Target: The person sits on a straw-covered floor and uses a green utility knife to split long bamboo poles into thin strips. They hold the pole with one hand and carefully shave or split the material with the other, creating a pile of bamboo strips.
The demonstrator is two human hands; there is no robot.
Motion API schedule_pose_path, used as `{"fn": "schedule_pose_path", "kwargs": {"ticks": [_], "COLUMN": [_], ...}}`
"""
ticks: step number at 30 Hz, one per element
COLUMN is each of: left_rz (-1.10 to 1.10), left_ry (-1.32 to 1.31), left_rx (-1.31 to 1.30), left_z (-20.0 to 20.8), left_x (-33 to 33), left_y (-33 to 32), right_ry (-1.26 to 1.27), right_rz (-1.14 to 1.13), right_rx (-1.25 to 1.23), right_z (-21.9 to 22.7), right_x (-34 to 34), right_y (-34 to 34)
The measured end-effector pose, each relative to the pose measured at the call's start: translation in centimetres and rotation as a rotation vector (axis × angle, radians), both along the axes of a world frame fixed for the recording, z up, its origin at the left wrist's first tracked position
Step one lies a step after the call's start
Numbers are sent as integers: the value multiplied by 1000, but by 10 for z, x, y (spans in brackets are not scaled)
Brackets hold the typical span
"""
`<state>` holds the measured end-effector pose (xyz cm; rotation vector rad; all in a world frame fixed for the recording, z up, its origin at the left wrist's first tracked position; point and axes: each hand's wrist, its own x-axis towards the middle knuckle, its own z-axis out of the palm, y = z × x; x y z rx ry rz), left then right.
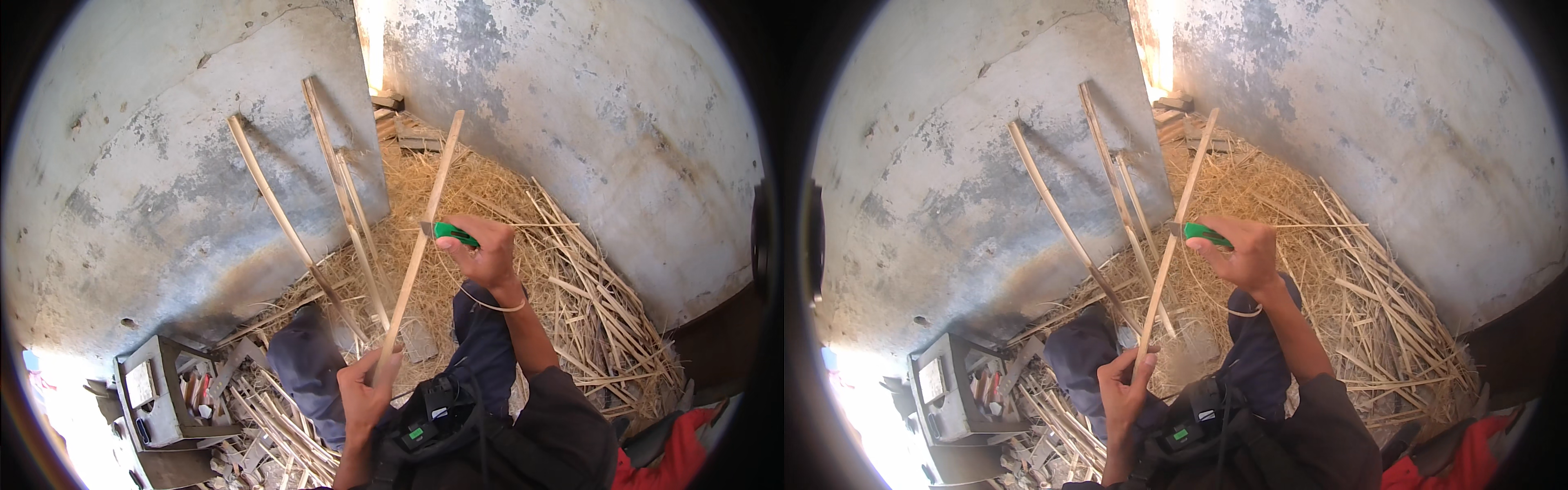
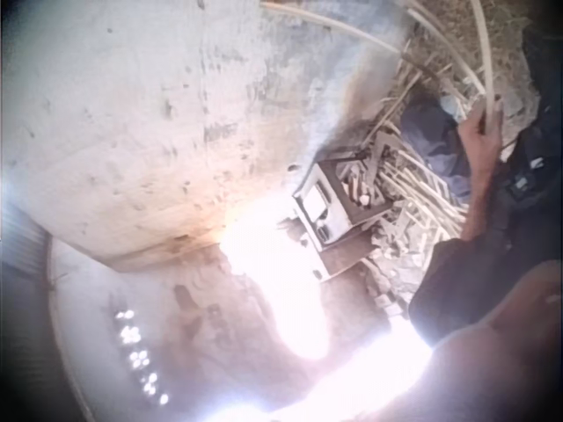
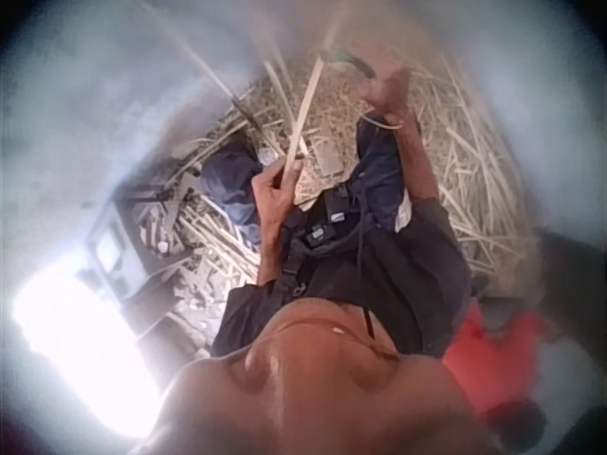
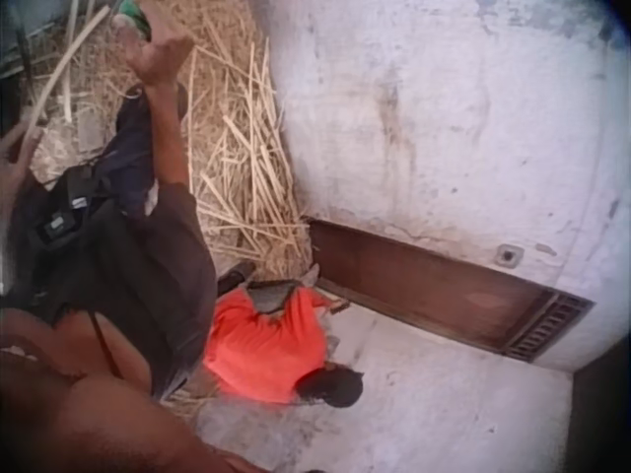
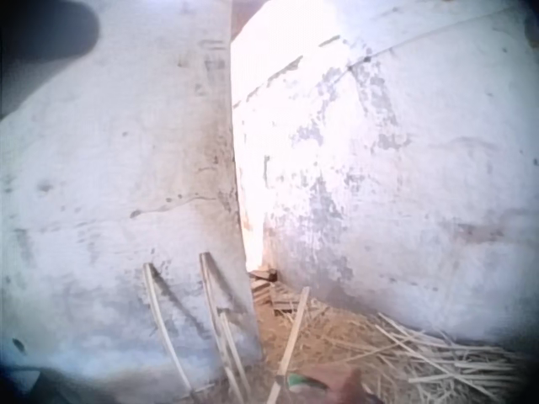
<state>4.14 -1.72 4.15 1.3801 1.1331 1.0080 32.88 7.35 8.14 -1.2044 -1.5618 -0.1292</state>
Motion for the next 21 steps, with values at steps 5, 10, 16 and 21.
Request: {"fn": "schedule_pose_path", "kwargs": {"ticks": [5,10,16,21], "left_rz": [34,29,-29,-29], "left_ry": [77,111,209,302], "left_rx": [-3,14,3,-46], "left_z": [-1,-10,-14,-4], "left_x": [-5,-11,-32,-34], "left_y": [-12,-13,-19,-8], "right_ry": [65,77,525,547], "right_rz": [-212,-303,-336,-204], "right_rx": [-10,-3,-115,-351], "right_z": [-9,-15,-28,-46], "right_x": [41,73,131,116], "right_y": [30,54,69,57]}}
